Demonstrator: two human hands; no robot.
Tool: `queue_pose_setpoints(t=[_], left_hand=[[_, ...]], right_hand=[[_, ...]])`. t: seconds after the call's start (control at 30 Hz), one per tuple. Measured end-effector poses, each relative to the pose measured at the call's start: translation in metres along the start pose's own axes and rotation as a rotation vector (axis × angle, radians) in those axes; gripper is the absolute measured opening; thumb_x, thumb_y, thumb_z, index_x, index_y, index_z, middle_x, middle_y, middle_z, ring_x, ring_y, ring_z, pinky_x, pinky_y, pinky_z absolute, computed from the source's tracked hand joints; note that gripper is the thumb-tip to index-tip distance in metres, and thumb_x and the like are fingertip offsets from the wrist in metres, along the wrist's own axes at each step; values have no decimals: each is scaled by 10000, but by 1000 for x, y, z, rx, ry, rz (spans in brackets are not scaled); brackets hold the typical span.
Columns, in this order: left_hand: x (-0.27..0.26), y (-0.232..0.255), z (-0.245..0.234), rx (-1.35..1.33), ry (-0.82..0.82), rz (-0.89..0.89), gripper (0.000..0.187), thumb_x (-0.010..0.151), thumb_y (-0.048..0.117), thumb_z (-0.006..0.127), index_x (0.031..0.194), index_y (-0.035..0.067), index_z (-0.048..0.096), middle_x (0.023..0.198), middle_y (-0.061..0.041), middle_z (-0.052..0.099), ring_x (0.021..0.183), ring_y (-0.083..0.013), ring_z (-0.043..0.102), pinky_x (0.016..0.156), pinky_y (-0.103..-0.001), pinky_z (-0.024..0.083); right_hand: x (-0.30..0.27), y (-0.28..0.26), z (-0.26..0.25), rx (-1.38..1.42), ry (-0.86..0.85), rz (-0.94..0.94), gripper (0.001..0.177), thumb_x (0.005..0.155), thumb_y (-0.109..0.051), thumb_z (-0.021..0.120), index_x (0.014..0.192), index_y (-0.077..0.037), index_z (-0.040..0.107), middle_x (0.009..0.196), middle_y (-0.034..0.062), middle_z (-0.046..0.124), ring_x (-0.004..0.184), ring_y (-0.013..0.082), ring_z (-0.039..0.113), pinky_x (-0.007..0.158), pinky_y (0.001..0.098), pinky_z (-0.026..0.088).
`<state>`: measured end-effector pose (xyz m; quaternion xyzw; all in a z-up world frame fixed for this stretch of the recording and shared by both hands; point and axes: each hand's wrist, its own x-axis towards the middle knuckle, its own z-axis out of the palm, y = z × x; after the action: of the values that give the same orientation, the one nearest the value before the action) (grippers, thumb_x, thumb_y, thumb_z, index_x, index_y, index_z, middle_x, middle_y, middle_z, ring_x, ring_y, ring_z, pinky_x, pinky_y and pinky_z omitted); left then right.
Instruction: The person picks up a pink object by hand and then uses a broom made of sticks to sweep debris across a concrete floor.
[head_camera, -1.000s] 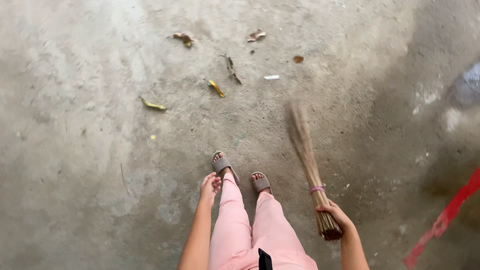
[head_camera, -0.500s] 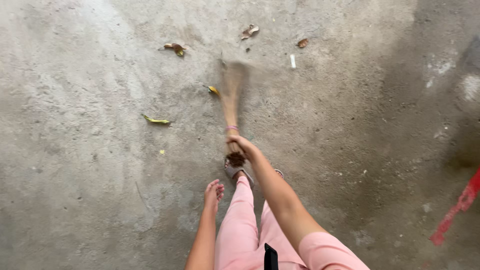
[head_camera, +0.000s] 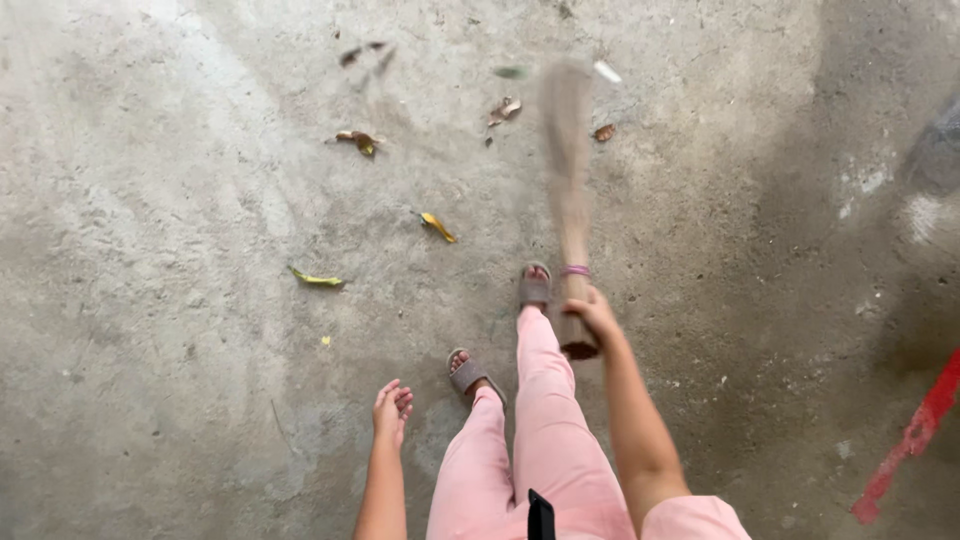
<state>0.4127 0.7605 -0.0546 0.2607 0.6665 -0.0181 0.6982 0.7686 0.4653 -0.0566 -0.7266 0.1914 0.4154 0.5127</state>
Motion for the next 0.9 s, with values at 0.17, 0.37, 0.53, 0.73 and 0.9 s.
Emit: queue_pose_setpoints(t=[0.17,0.37,0.53,0.73,0.9], left_hand=[[23,20,79,-6,-54,-10,314,990,178,552,1296,162,623,1017,-46,711,841,-127,674,689,-301,528],[24,47,209,-23,-43,-73,296,994,180,539,1278,171,620,987,-45,719,798,-149,677,657,-292,508],[28,84,299,-135,-153,29,290,1001,147,551,1277,150,636,1004,-41,714,837,-124,677,679,-263,536],[42,146,296,-276,-87,156,264,991,145,551,1242,109,623,984,-51,694,862,-155,671,723,-334,576],[52,182,259,-494,44,73,305,987,132,533,1280,129,613,1006,-48,666,877,-151,646,767,-328,516]], right_hand=[[58,-75,-84,202,116,211,430,777,-182,735,1149,-10,606,891,134,669,748,277,669,674,433,581],[110,-107,28,194,-165,410,412,758,-240,758,1112,-52,663,888,108,688,788,253,671,720,395,573],[176,-181,184,37,-603,292,440,782,-287,758,1095,12,676,888,123,702,766,229,681,714,359,564],[246,-268,188,-124,-684,47,422,738,-191,750,1125,-47,664,892,106,697,730,215,675,678,376,576],[207,-271,133,54,-400,208,505,699,-118,686,1167,-87,498,860,132,635,696,303,698,620,465,603]])
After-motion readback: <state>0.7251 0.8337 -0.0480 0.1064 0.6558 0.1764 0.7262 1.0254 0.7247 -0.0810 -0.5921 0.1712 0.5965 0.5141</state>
